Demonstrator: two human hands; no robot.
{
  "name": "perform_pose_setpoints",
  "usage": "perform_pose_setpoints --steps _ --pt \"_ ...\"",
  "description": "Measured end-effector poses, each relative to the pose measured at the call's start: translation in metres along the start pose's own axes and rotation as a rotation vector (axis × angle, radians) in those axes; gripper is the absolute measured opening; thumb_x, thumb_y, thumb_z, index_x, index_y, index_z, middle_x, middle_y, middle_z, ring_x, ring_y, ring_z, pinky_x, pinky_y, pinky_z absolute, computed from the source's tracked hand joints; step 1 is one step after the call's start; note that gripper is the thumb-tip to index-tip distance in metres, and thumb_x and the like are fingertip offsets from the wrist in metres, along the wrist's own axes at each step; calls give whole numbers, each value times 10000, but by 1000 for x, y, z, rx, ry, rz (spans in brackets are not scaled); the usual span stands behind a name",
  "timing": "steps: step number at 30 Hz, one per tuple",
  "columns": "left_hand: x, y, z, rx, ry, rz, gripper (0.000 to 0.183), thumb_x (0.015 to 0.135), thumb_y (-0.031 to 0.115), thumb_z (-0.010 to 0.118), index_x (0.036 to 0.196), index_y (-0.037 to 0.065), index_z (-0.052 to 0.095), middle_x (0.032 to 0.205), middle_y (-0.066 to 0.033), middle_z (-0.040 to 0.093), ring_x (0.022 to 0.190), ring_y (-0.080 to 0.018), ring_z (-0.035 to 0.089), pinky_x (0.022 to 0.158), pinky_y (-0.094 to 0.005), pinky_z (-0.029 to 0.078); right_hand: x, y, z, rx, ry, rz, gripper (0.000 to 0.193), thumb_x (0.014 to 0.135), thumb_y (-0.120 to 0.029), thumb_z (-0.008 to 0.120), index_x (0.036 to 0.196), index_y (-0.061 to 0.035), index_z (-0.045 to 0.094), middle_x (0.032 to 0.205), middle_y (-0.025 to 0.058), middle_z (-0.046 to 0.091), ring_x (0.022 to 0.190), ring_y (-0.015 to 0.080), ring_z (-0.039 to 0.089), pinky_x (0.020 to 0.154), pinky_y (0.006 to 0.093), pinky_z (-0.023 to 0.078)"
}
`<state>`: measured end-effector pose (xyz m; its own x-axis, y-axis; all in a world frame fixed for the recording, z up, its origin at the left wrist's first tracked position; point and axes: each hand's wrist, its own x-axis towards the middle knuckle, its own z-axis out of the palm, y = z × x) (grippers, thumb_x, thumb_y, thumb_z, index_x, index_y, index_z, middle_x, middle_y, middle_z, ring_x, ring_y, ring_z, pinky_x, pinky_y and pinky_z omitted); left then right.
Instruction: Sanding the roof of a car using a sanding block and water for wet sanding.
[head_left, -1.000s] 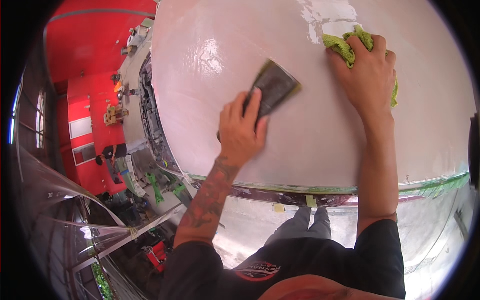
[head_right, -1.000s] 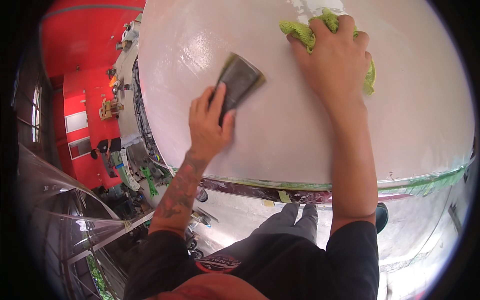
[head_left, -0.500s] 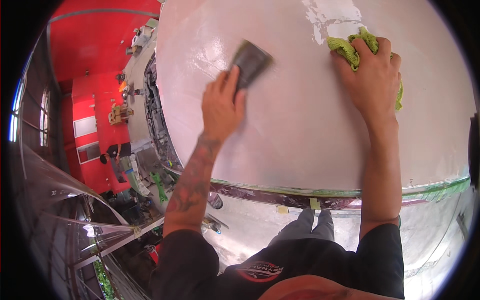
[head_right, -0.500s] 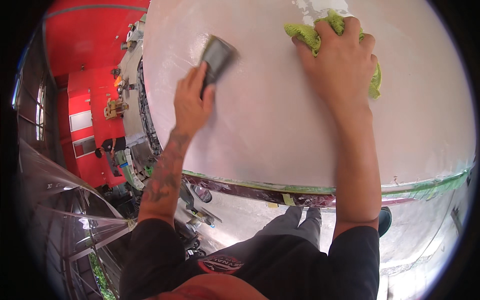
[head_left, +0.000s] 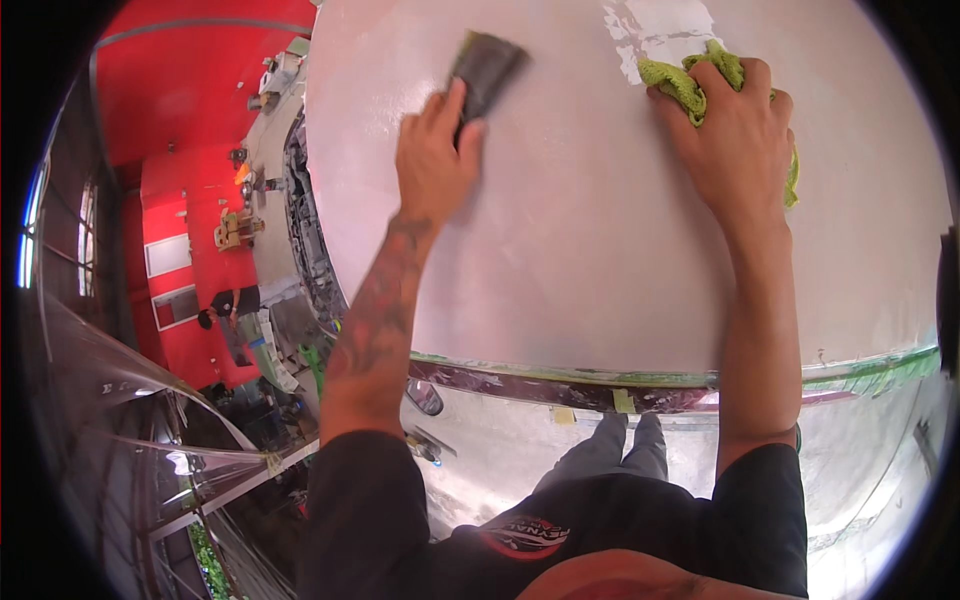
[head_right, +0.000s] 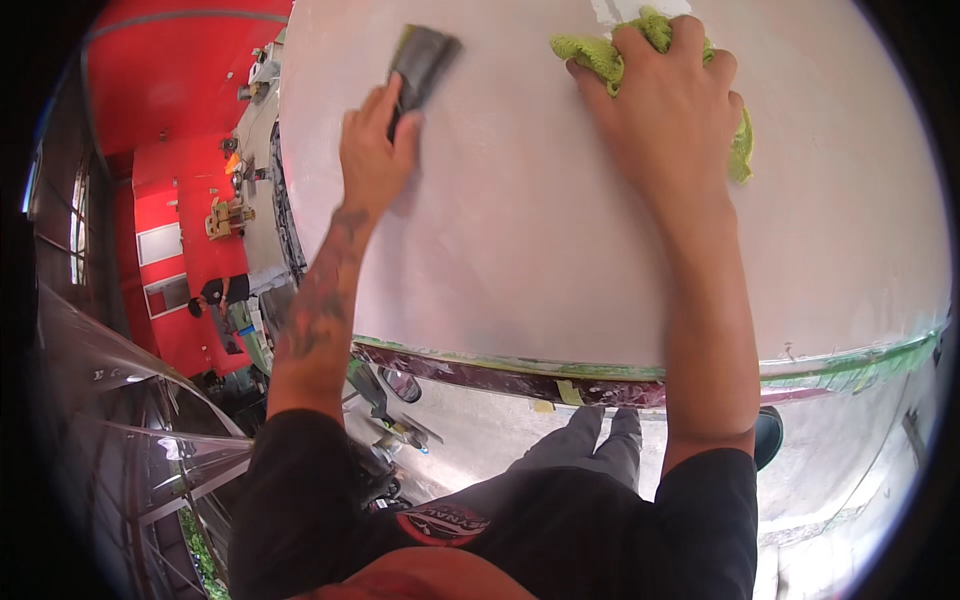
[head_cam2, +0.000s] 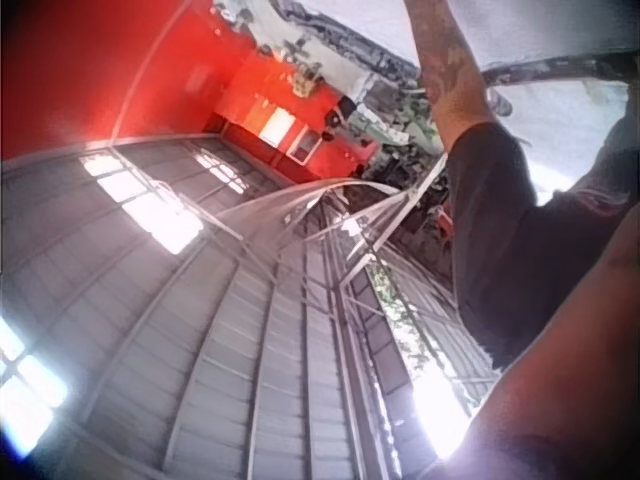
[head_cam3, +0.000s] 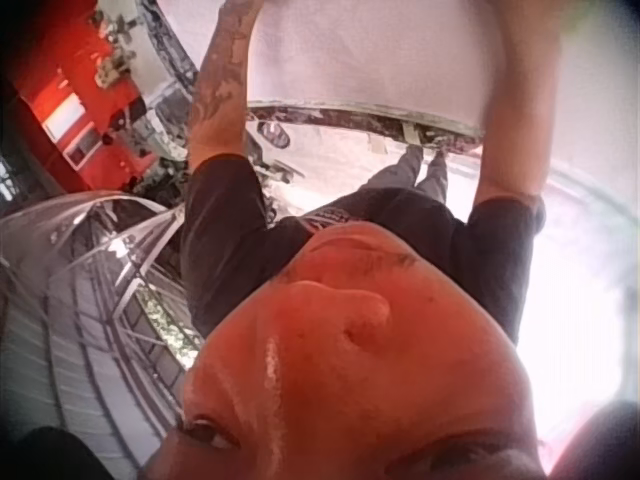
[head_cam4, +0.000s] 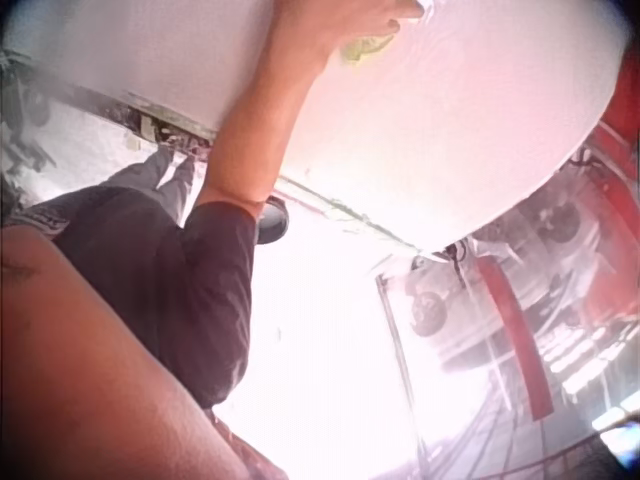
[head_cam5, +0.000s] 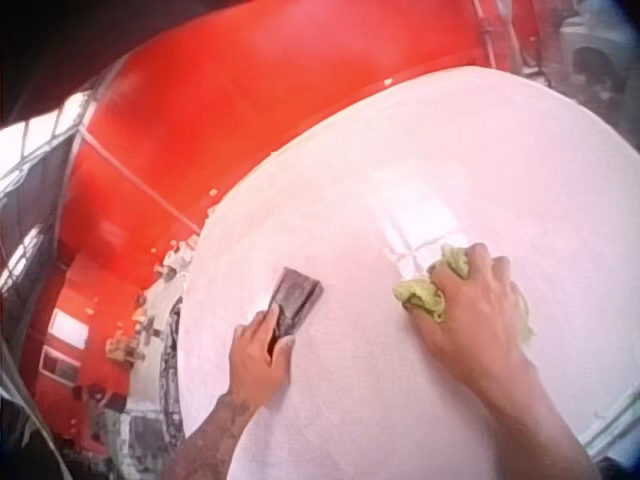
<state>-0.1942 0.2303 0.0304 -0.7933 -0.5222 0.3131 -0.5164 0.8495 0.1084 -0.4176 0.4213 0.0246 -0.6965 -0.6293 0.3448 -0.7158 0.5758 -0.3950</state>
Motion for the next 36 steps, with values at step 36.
perform_pose_setpoints --steps 36 --pt "-133 9 -7 160 -41 -91 516 922 194 573 1387 -10 486 1274 -280 513 1018 -430 523 892 -486 440 2 -3 -4 -28 -88 51 405 846 -447 688 1124 -152 691 1236 121 537 1019 408 539 766 526 515"
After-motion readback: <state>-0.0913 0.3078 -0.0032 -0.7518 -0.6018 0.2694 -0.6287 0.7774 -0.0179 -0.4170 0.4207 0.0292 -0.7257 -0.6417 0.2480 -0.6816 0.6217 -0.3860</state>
